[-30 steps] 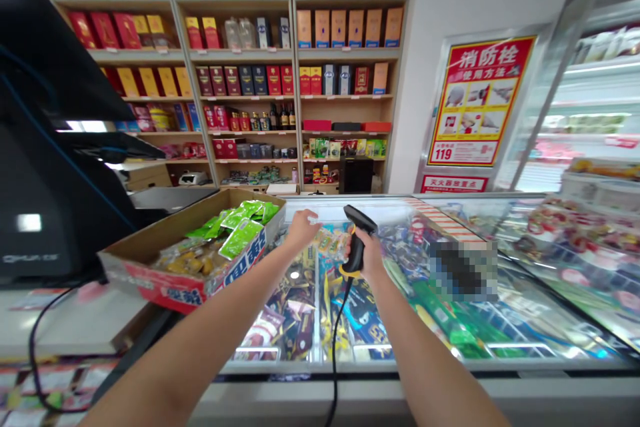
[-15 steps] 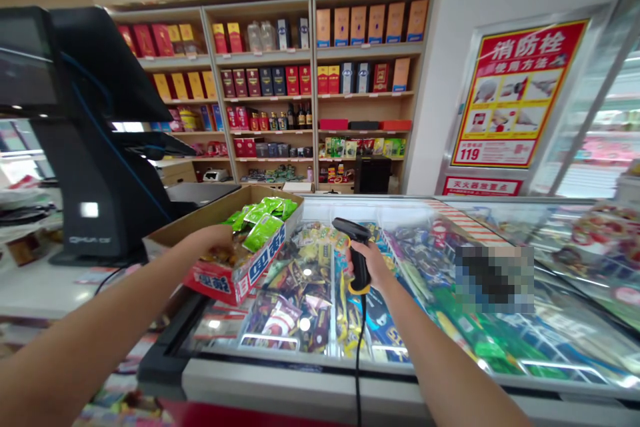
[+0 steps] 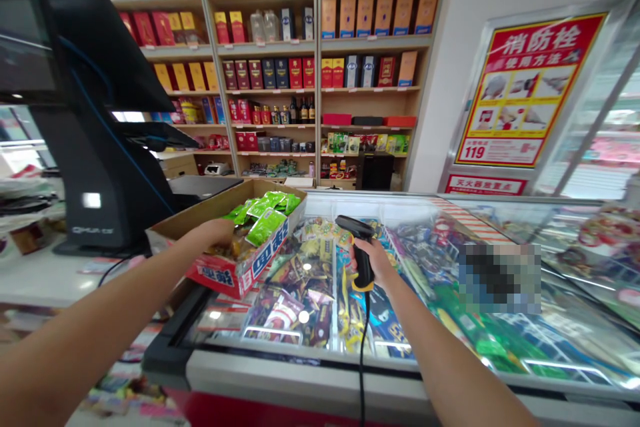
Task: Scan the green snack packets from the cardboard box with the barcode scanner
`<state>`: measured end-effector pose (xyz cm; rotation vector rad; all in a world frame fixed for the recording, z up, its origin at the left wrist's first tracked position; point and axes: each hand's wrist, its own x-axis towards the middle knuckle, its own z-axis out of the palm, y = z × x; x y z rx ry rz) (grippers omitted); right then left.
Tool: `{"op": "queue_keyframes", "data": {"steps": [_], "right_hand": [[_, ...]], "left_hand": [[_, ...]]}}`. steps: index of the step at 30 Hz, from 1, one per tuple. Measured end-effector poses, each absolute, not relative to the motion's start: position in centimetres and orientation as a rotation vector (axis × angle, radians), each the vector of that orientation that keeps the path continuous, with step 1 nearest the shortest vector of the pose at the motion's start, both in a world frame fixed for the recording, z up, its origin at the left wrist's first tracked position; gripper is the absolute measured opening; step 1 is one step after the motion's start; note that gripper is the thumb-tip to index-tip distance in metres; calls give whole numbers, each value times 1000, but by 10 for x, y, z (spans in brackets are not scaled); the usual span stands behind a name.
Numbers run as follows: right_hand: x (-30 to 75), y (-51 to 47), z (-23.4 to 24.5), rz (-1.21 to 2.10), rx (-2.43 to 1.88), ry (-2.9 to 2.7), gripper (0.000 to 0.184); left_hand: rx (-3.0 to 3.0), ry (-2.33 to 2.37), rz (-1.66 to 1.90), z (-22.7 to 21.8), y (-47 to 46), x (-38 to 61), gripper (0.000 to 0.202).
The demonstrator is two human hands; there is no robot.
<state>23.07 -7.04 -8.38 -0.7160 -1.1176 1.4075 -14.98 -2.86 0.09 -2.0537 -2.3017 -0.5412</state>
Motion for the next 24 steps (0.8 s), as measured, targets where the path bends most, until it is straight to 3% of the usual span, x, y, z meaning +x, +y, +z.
{"op": "queue_keyframes", "data": {"steps": [3, 5, 11, 15, 19, 24], "right_hand": [[231, -70, -84, 1411, -714, -1125, 25], [231, -70, -84, 1414, -717, -1130, 25], [231, -71, -84, 1431, -689, -1158, 26], [233, -73, -84, 1447, -659, -1183, 29], [233, -75, -82, 1454, -660, -1168, 29], [231, -77, -82, 1454, -653, -1153, 28]], "left_hand": [[-2090, -2459, -390, 23, -35, -152, 35], [-2117, -2499, -579, 40, -42, -148, 29], [-2215, -2077, -2341, 39, -65, -77, 31], [-2022, -1644, -2986, -14, -58, -7, 41], [-1984, -1614, -3089, -77, -33, 27, 41], [-1955, -1503, -2795, -123, -17, 24, 26]]}}
